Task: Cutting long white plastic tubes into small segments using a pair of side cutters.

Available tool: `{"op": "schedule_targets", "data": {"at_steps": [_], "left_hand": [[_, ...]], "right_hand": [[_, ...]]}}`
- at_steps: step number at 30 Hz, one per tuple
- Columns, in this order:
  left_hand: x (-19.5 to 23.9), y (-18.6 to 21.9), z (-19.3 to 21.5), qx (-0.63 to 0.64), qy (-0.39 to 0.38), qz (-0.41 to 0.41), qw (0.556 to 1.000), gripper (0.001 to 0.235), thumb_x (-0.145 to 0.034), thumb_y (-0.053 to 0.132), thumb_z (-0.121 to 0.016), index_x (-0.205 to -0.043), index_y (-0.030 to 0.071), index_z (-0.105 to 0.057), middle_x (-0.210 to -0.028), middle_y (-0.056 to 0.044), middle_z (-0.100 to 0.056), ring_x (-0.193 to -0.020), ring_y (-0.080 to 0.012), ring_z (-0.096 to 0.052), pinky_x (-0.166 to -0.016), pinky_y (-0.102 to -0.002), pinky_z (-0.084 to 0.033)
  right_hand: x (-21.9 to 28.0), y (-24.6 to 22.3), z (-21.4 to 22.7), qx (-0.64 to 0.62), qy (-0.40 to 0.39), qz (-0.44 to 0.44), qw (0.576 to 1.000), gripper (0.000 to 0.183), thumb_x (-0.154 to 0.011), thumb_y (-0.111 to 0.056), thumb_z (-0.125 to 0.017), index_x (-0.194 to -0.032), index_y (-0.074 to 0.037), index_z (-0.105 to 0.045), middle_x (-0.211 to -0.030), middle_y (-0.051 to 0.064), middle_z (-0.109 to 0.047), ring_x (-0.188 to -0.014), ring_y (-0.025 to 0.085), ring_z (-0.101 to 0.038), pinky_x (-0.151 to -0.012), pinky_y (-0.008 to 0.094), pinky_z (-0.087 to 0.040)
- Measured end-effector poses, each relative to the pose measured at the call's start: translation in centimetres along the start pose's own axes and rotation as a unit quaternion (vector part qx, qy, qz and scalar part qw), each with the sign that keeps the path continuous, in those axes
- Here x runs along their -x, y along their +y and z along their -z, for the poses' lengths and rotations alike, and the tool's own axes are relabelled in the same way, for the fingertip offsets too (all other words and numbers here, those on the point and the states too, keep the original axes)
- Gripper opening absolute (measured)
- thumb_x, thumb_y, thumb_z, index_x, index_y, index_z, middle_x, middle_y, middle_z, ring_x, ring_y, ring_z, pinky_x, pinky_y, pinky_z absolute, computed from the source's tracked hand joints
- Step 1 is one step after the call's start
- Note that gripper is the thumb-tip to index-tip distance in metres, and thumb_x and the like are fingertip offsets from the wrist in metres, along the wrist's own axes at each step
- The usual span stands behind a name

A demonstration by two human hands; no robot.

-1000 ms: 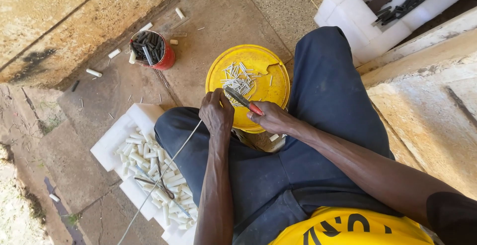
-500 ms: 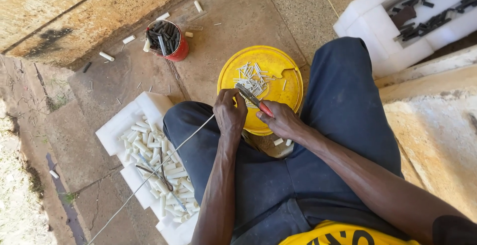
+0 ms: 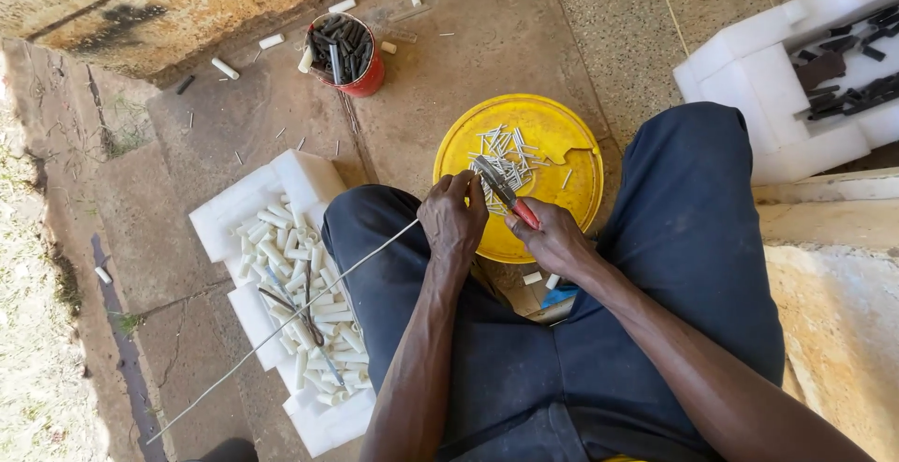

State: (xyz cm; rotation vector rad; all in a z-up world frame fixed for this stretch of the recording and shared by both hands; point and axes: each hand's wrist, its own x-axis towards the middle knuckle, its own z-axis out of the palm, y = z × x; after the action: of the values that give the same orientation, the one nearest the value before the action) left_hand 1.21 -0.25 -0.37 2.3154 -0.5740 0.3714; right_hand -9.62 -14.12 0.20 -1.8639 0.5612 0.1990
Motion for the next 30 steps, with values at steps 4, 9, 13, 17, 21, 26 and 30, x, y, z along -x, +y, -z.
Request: {"op": "schedule_targets", "data": {"at_steps": [4,9,13,17,21,26,30], "left_hand": [[0.5,-0.5,-0.7,0.003,-0.009,0.003,1.0,0.011,-0.095,0.019,-0.066,-0.093,0.015,-0.076,-0.071,-0.007,-0.065,-0.067,-0.0352,-0.069,-0.056,-0.045,-0.056],[0.5,-0.6,-0.9,0.0,-0.021,-0.019,1.0,0.014,-0.096,0.012,-0.062,-0.097,0.009,-0.076,-0.075,-0.011,-0.066,-0.069,-0.0382,-0.069,-0.056,-0.047,-0.057],[1.0,-1.2,-1.3,-0.031,-0.032,-0.038,0.998,0.013,-0.094,0.013,-0.064,-0.097,0.01,-0.076,-0.076,-0.01,-0.067,-0.07,-0.0349,-0.07,-0.058,-0.045,-0.058],[1.2,-1.7,-1.1,-0.092,-0.033,-0.027,0.995,0.011,-0.093,0.021,-0.067,-0.095,0.019,-0.078,-0.071,-0.006,-0.065,-0.067,-0.0331,-0.07,-0.058,-0.047,-0.057],[1.4,-2.8,-1.9,-0.08,-0.04,-0.001,0.996,0.01,-0.092,0.025,-0.069,-0.097,0.022,-0.077,-0.073,-0.004,-0.066,-0.068,-0.0318,-0.071,-0.061,-0.047,-0.058],[1.2,-2.0,-1.5,-0.077,-0.028,-0.01,0.997,0.007,-0.092,0.022,-0.07,-0.096,0.02,-0.077,-0.073,-0.003,-0.066,-0.068,-0.0304,-0.071,-0.061,-0.045,-0.058],[1.3,-2.2,-1.3,-0.069,-0.014,-0.005,0.998,0.009,-0.093,0.017,-0.068,-0.096,0.017,-0.076,-0.076,-0.006,-0.064,-0.07,-0.0343,-0.07,-0.062,-0.048,-0.057]], "right_hand": [[-0.5,-0.2,-0.1,-0.077,-0.051,-0.071,0.993,0.013,-0.096,-0.022,-0.065,-0.099,-0.009,-0.068,-0.063,0.013,-0.069,-0.049,0.02,-0.066,-0.052,0.028,-0.054],[-0.6,-0.5,0.0,-0.156,-0.066,-0.1,0.981,0.016,-0.1,-0.017,-0.058,-0.103,-0.003,-0.065,-0.068,0.015,-0.07,-0.045,0.017,-0.066,-0.045,0.027,-0.055],[-1.2,1.8,-0.8,-0.182,-0.045,-0.109,0.976,0.02,-0.099,-0.017,-0.06,-0.11,-0.001,-0.065,-0.077,0.017,-0.071,-0.047,0.017,-0.066,-0.045,0.028,-0.057],[-0.5,0.4,-0.3,-0.001,-0.004,-0.022,1.0,0.022,-0.097,-0.021,-0.065,-0.112,-0.006,-0.068,-0.083,0.023,-0.069,-0.077,0.037,-0.073,-0.066,0.041,-0.056],[-0.5,1.2,-0.9,-0.066,-0.008,-0.062,0.996,0.018,-0.095,-0.019,-0.064,-0.11,-0.012,-0.07,-0.08,0.013,-0.066,-0.078,0.025,-0.073,-0.072,0.033,-0.058],[0.2,-0.2,0.0,-0.084,-0.03,-0.082,0.993,0.017,-0.095,-0.022,-0.064,-0.106,-0.012,-0.071,-0.076,0.011,-0.064,-0.078,0.024,-0.075,-0.07,0.033,-0.058],[-0.3,0.0,-0.2,-0.047,-0.038,-0.036,0.998,0.015,-0.095,-0.025,-0.065,-0.099,-0.011,-0.067,-0.077,0.018,-0.063,-0.083,0.037,-0.073,-0.074,0.041,-0.055]]}}
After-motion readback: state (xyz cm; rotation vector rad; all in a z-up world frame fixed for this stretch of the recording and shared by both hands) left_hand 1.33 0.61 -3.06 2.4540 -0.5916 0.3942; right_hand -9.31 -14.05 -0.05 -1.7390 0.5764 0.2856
